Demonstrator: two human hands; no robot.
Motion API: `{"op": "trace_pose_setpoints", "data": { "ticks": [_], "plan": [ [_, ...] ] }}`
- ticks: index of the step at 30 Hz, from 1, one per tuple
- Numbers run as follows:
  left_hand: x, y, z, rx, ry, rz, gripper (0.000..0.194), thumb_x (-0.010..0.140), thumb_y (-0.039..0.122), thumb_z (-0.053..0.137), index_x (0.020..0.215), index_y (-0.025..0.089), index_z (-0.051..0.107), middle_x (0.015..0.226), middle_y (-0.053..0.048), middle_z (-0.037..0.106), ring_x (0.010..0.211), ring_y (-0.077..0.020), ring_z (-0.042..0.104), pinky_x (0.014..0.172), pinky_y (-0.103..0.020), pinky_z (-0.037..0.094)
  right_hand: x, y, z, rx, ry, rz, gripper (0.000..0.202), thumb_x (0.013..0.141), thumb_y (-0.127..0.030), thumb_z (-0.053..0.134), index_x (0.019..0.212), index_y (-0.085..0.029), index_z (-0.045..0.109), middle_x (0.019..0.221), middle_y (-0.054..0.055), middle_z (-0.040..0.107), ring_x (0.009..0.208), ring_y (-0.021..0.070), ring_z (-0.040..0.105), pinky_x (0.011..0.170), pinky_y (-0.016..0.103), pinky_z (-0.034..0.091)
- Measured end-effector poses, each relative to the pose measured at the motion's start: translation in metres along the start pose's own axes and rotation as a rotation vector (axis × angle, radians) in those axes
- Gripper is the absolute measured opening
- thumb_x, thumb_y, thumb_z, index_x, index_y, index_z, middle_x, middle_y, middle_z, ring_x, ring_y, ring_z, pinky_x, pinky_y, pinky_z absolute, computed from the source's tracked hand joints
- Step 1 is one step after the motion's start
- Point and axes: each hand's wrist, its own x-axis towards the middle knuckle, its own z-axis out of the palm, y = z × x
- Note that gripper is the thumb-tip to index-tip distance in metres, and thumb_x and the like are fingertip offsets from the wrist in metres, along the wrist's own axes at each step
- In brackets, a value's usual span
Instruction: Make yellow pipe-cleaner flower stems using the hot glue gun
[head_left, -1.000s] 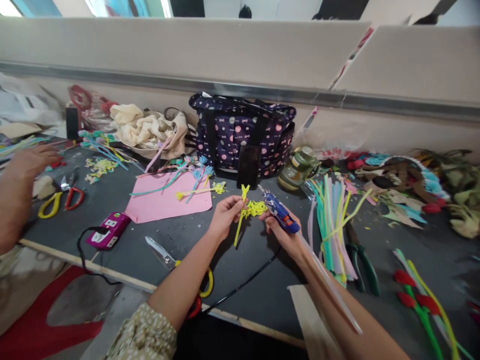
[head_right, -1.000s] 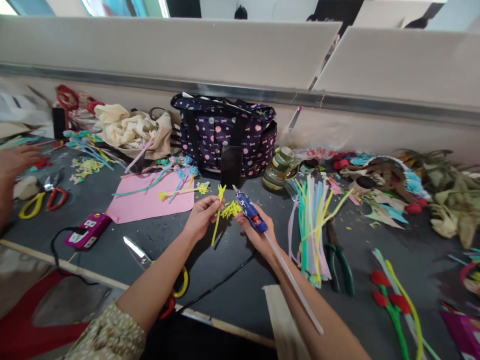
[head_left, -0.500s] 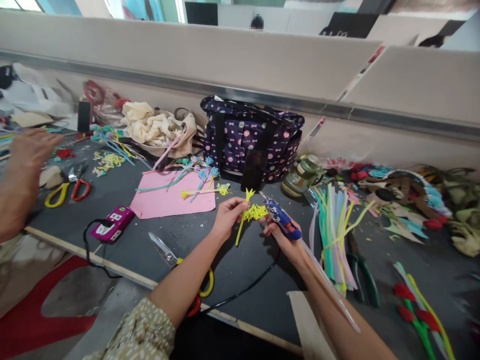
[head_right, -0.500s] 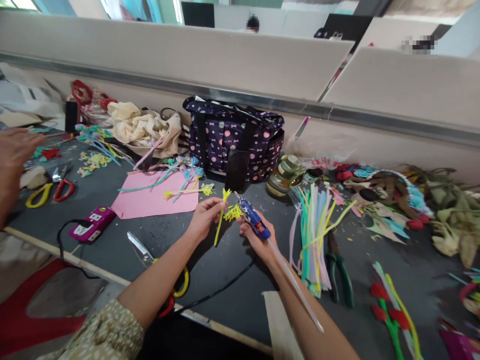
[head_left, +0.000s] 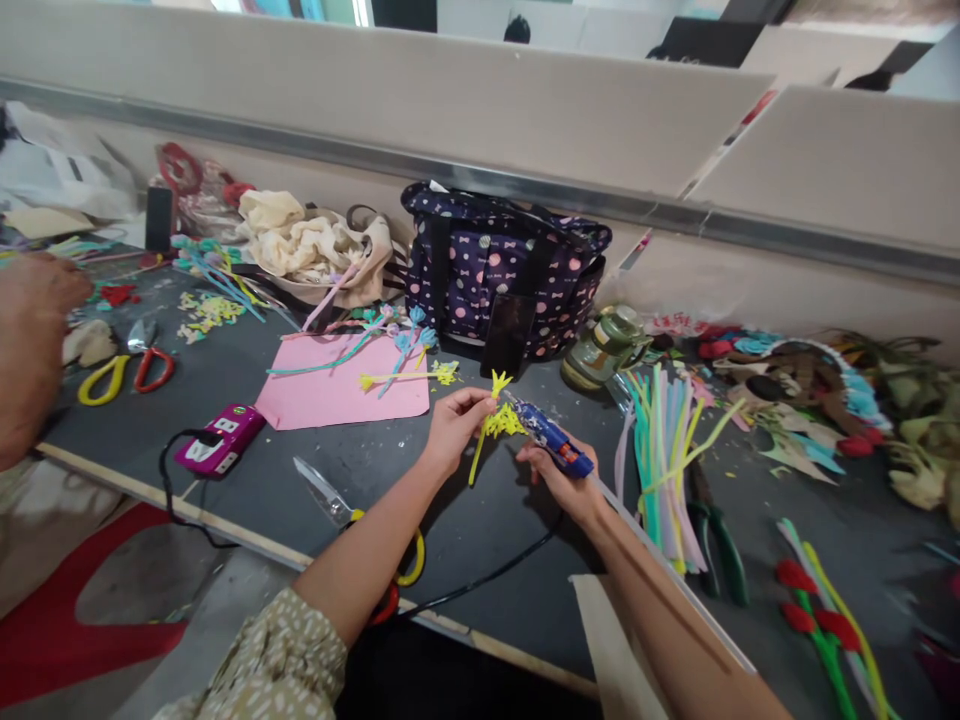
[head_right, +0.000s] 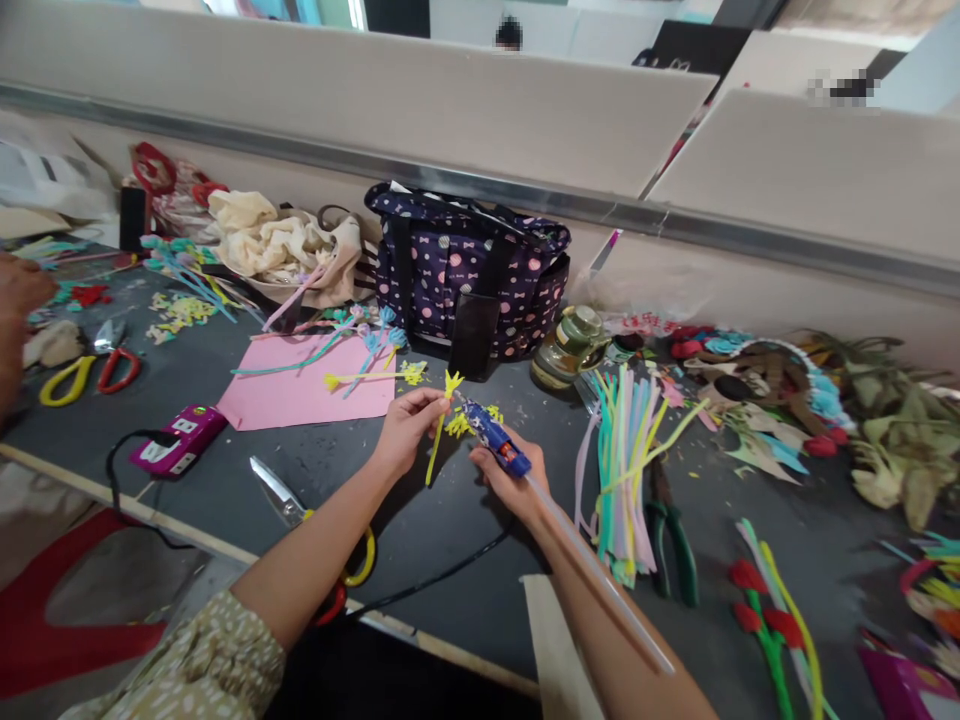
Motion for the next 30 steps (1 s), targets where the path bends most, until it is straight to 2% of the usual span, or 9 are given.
{"op": "trace_pose_setpoints", "data": {
  "ticks": [9,15,30],
  "plan": [
    [-0.0011,0.0013,0.0024,0.027,-0.006,0.012,0.02,0.07,0.035,0.072,0.08,0.017,0.07,0.062,0.001,0.058,0.048,-0.0061,0.044,0.045,-0.02,0.036,-0.0002,0.0016,0.0012,-0.027,0.027,-0.008,0.023,0.079,-0.044,0.063,0.077,-0.021,0.064,0.061,0.0,0.061,0.048,0.0144,0.055,0.047,0.029,0.048],
    [-0.0016,0.0019,0.0032,0.032,-0.011,0.017,0.019,0.07,0.034,0.071,0.079,0.017,0.07,0.059,0.002,0.056,0.048,-0.0064,0.044,0.045,-0.02,0.036,-0.0003,0.0041,0.0008,-0.01,0.019,-0.005,0.023,0.079,-0.043,0.064,0.077,-0.02,0.064,0.065,0.001,0.062,0.047,0.013,0.055,0.047,0.028,0.047],
    [-0.0014,0.0012,0.0033,0.023,-0.022,0.031,0.021,0.07,0.035,0.072,0.079,0.016,0.069,0.063,0.001,0.058,0.049,-0.0062,0.045,0.045,-0.019,0.038,0.0011,-0.0014,0.0037,0.121,0.042,0.107,0.028,0.075,-0.046,0.069,0.075,-0.019,0.062,0.063,0.002,0.065,0.044,0.0135,0.056,0.043,0.028,0.047]
  ]
}}
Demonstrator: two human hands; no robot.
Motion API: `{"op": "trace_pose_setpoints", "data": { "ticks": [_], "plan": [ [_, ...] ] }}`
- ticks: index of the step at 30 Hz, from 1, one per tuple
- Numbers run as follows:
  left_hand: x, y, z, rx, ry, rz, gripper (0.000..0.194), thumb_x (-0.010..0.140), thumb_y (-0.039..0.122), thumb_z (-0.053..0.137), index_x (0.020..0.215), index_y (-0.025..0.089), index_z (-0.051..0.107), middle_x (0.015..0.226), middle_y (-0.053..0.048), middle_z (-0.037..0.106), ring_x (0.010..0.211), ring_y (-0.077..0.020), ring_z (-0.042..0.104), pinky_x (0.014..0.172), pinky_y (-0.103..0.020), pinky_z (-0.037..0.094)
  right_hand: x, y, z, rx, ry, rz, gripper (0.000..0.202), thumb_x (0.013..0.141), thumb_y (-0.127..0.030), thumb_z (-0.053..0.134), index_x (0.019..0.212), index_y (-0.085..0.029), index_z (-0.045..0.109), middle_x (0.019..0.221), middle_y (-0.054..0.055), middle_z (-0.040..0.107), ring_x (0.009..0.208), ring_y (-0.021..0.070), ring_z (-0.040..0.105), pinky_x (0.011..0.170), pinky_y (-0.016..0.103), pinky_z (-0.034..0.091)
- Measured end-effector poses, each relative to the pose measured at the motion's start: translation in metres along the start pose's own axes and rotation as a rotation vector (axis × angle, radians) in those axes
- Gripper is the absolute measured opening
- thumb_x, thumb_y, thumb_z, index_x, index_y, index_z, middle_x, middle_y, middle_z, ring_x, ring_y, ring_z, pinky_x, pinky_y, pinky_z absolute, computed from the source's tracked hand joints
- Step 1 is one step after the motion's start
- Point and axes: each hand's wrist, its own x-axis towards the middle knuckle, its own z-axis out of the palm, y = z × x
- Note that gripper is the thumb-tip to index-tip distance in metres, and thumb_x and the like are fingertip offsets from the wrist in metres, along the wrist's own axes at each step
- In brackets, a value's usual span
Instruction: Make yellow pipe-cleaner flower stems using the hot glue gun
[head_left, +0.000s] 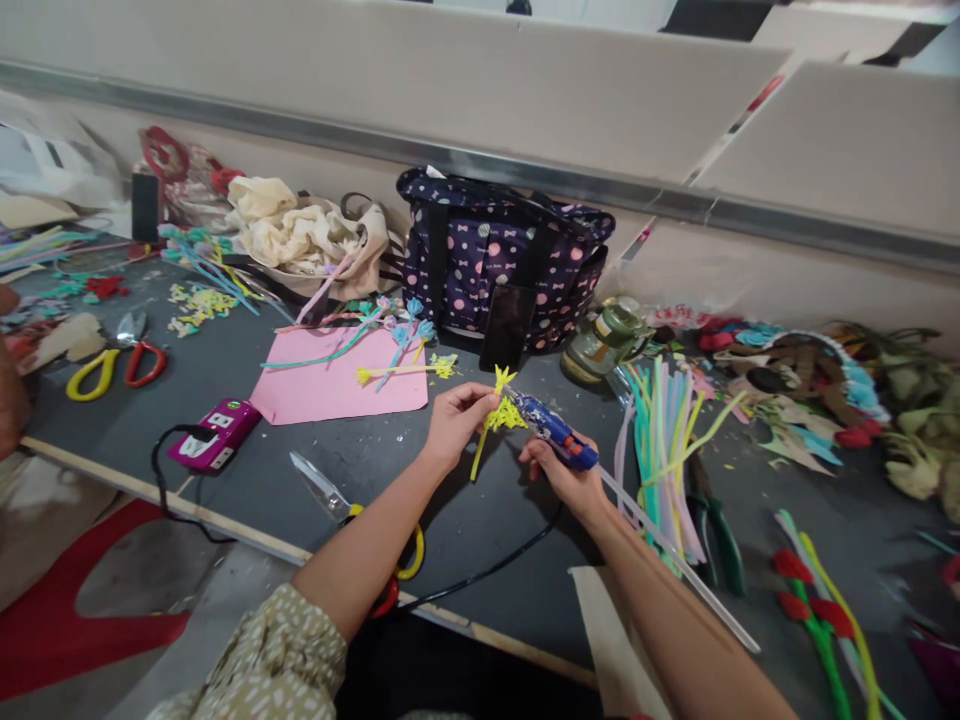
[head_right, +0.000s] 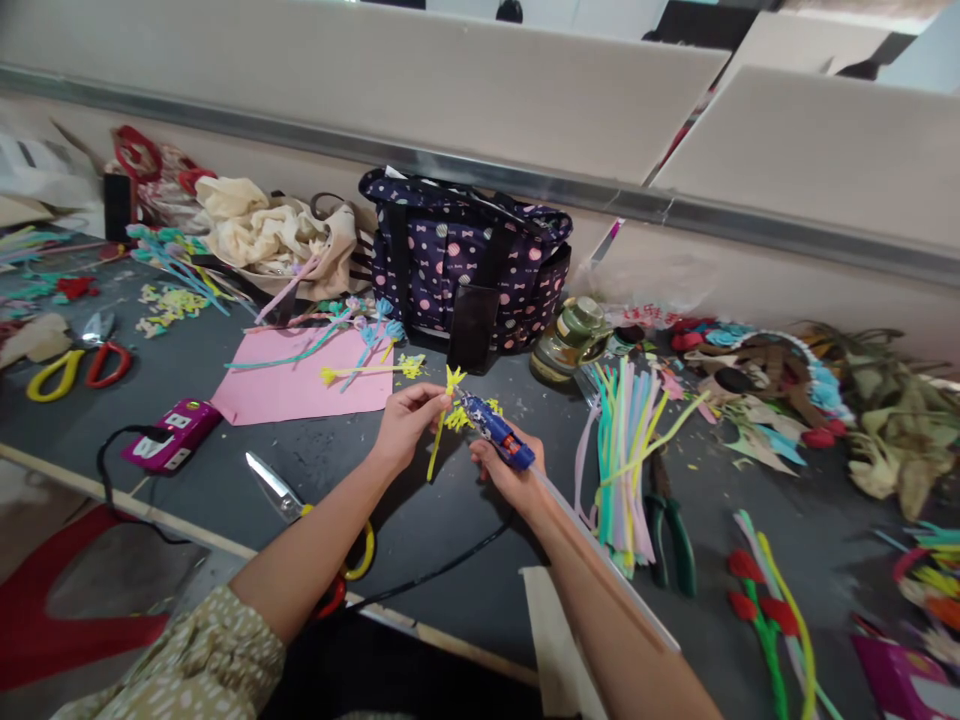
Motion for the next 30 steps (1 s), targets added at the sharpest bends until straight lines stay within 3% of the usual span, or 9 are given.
{"op": "trace_pose_setpoints", "data": {
  "ticks": [30],
  "plan": [
    [-0.0008,0.0014,-0.0005,0.007,-0.013,-0.005,0.02,0.071,0.036,0.071,0.077,0.016,0.069,0.06,0.002,0.057,0.048,-0.0063,0.046,0.045,-0.02,0.039,0.0005,-0.0028,0.0021,0.045,0.026,0.055,0.035,0.072,-0.051,0.071,0.068,-0.018,0.059,0.055,0.001,0.061,0.041,0.0129,0.055,0.043,0.025,0.046]
  ]
}}
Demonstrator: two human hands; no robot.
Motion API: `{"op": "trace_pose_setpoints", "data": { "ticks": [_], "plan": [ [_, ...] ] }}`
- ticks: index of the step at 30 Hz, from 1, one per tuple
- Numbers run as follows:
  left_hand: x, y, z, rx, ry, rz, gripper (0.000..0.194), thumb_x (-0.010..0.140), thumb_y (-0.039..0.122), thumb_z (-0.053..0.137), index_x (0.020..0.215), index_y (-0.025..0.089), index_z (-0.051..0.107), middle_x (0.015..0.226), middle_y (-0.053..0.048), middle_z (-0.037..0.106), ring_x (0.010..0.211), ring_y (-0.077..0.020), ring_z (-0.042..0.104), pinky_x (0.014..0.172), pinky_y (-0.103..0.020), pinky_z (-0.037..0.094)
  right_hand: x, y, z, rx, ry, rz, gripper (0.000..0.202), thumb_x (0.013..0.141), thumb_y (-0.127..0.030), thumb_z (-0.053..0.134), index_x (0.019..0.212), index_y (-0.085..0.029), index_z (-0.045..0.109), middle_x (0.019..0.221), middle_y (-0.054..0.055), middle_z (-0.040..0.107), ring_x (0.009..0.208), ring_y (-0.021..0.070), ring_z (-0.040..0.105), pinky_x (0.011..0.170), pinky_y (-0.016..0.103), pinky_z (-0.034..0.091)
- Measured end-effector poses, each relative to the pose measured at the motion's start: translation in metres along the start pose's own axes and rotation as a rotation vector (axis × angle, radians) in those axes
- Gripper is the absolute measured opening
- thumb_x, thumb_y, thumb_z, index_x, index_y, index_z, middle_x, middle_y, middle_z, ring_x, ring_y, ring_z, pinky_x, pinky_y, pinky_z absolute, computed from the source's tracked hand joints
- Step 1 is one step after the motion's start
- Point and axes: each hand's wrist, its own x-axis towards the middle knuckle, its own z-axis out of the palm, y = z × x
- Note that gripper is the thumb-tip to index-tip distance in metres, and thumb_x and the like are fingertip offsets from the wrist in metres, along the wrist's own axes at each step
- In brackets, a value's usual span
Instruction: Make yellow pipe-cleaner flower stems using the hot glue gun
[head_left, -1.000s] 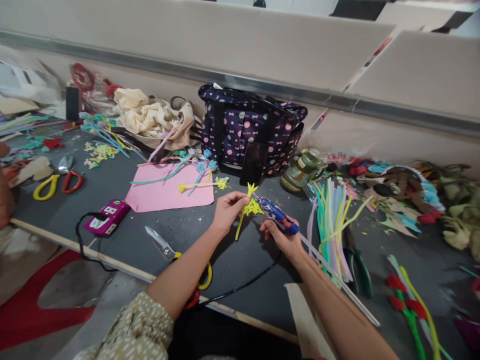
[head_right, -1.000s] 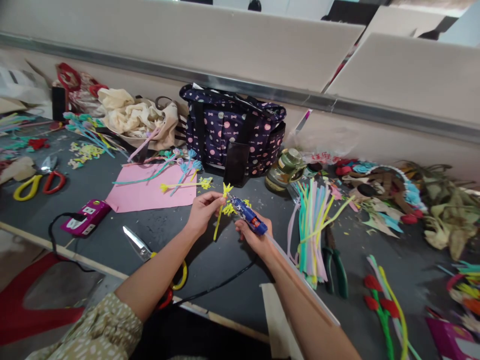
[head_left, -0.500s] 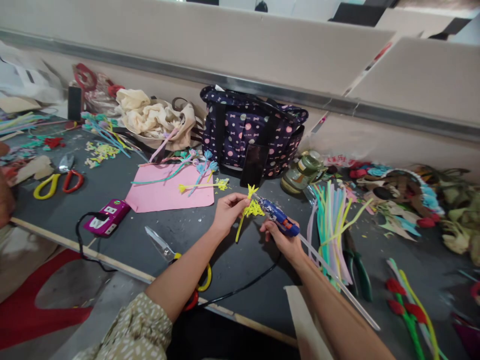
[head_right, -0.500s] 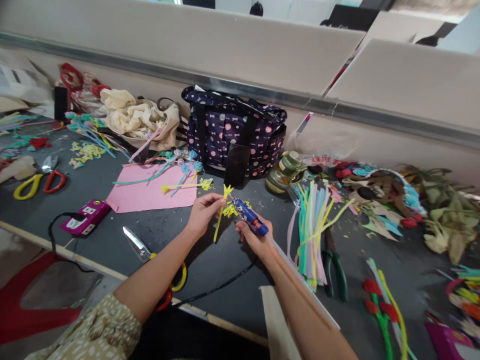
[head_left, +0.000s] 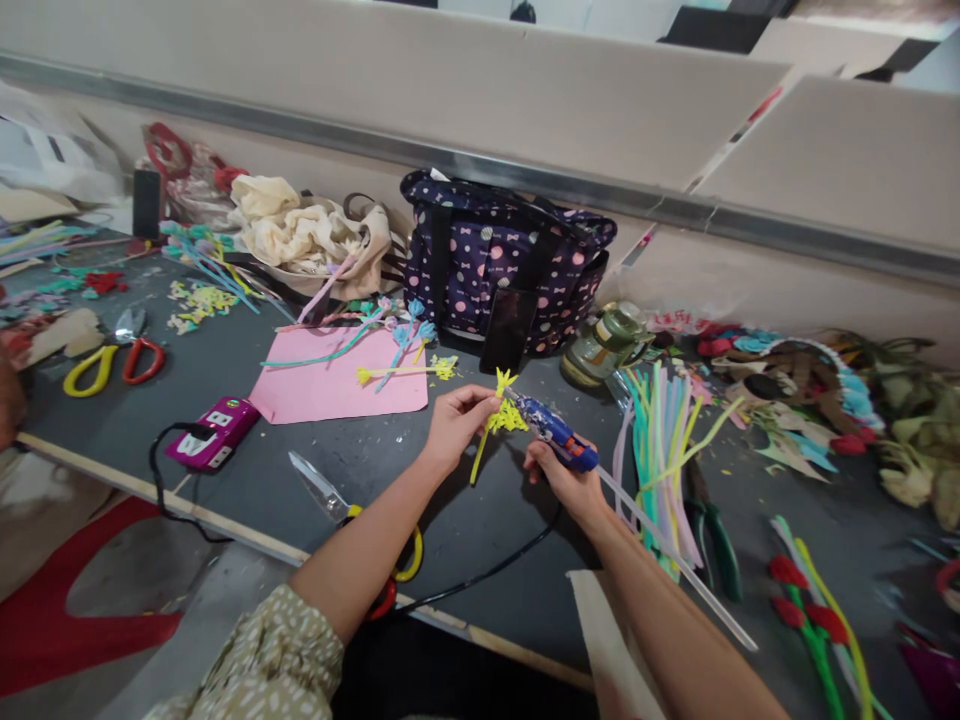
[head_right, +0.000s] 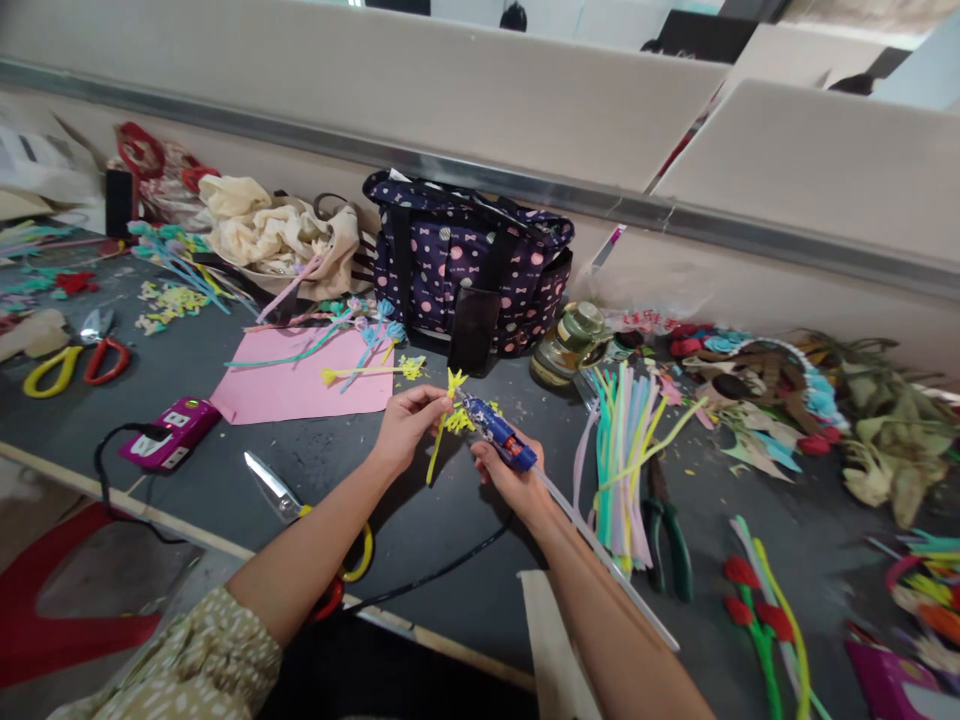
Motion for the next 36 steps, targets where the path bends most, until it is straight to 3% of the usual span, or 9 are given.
{"op": "trace_pose_setpoints", "data": {
  "ticks": [36],
  "plan": [
    [-0.0008,-0.0002,-0.0003,-0.008,-0.018,-0.007,0.024,0.072,0.038,0.071,0.079,0.016,0.069,0.062,0.001,0.059,0.048,-0.0062,0.046,0.045,-0.02,0.039,-0.0004,-0.0026,0.002,-0.063,0.013,-0.043,0.033,0.072,-0.048,0.07,0.062,-0.02,0.056,0.046,-0.002,0.054,0.038,0.0113,0.049,0.04,0.024,0.043]
  ]
}}
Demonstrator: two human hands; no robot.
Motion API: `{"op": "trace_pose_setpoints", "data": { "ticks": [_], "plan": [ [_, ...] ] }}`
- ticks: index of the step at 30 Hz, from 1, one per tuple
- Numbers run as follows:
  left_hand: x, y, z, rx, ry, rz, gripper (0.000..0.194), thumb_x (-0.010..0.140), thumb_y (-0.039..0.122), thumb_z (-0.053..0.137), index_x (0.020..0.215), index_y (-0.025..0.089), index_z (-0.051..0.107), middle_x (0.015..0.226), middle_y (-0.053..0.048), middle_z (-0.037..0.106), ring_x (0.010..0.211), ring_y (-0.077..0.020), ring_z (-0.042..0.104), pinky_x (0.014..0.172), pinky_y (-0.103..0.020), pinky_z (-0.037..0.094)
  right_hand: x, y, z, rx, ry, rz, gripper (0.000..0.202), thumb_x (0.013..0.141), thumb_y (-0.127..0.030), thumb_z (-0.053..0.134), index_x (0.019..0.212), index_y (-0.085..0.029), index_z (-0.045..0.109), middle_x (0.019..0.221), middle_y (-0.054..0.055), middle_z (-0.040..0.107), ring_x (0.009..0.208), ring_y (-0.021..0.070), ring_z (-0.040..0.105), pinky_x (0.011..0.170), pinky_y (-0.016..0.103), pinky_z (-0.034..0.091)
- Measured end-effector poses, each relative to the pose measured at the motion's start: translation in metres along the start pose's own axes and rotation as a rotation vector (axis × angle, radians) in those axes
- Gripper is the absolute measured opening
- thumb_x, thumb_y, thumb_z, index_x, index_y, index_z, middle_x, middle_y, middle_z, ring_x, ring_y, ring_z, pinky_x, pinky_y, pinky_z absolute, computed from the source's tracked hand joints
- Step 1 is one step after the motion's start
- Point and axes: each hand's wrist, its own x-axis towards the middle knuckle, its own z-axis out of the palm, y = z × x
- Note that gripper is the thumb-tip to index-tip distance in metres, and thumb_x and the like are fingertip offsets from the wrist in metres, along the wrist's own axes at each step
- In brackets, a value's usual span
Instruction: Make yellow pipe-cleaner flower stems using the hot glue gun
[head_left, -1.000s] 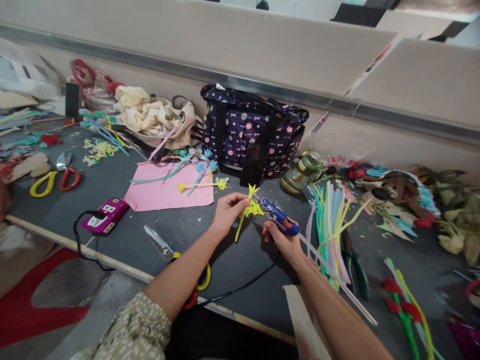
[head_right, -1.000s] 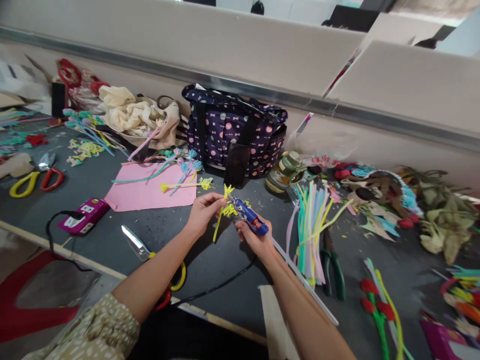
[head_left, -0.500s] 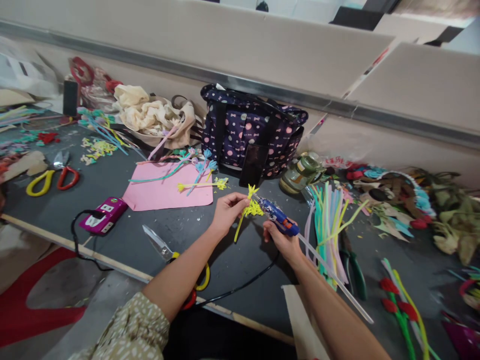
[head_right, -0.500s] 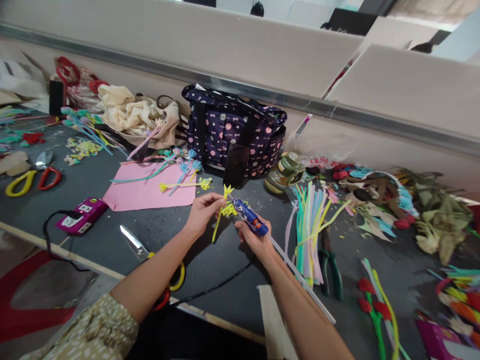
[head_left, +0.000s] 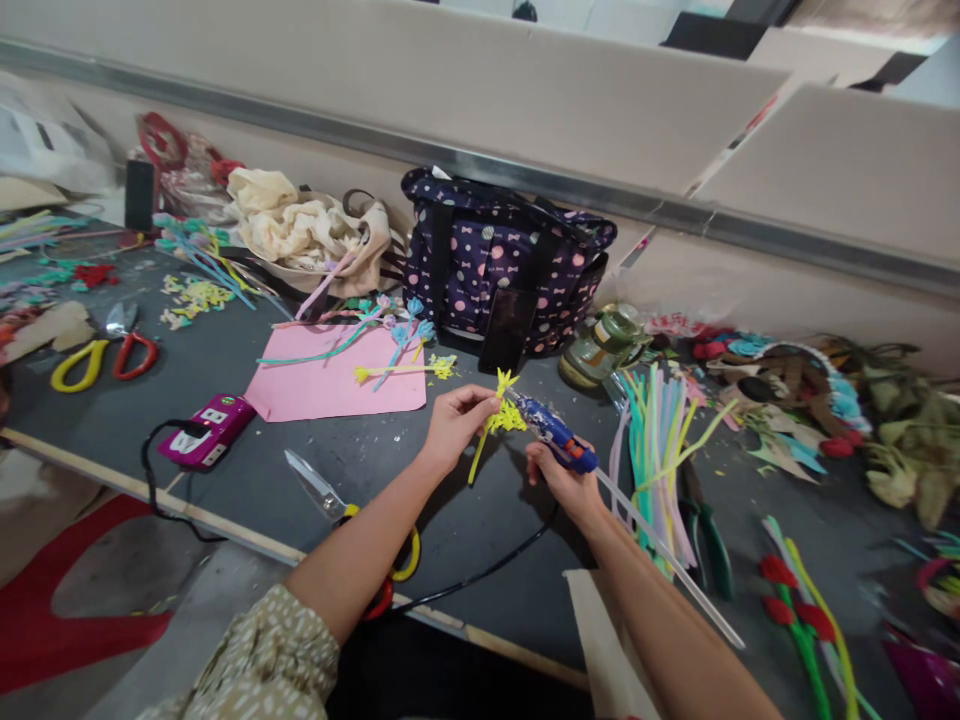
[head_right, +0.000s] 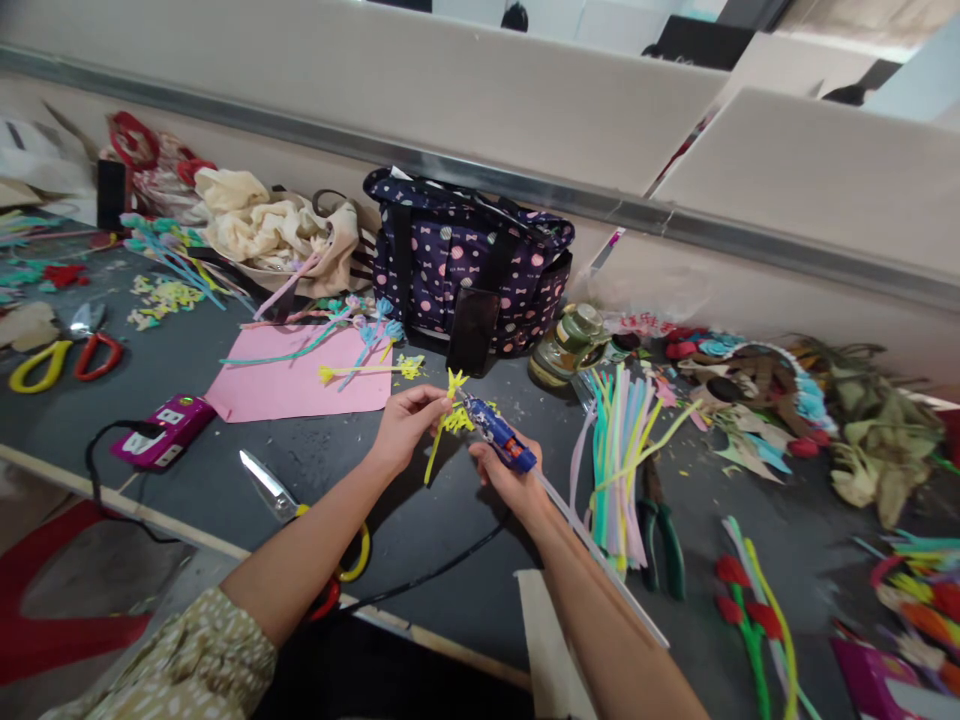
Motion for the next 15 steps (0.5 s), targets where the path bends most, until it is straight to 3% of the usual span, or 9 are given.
{"op": "trace_pose_setpoints", "data": {
  "ticks": [15],
  "plan": [
    [-0.0002,0.0005,-0.0003,0.012,0.002,-0.018,0.025,0.071,0.04,0.071,0.08,0.016,0.069,0.063,0.0,0.059,0.049,-0.0072,0.046,0.045,-0.02,0.039,-0.0004,-0.0079,0.0012,-0.04,0.005,0.05,0.038,0.069,-0.054,0.069,0.058,-0.02,0.054,0.044,-0.002,0.054,0.037,0.0118,0.049,0.038,0.025,0.043]
  ]
}}
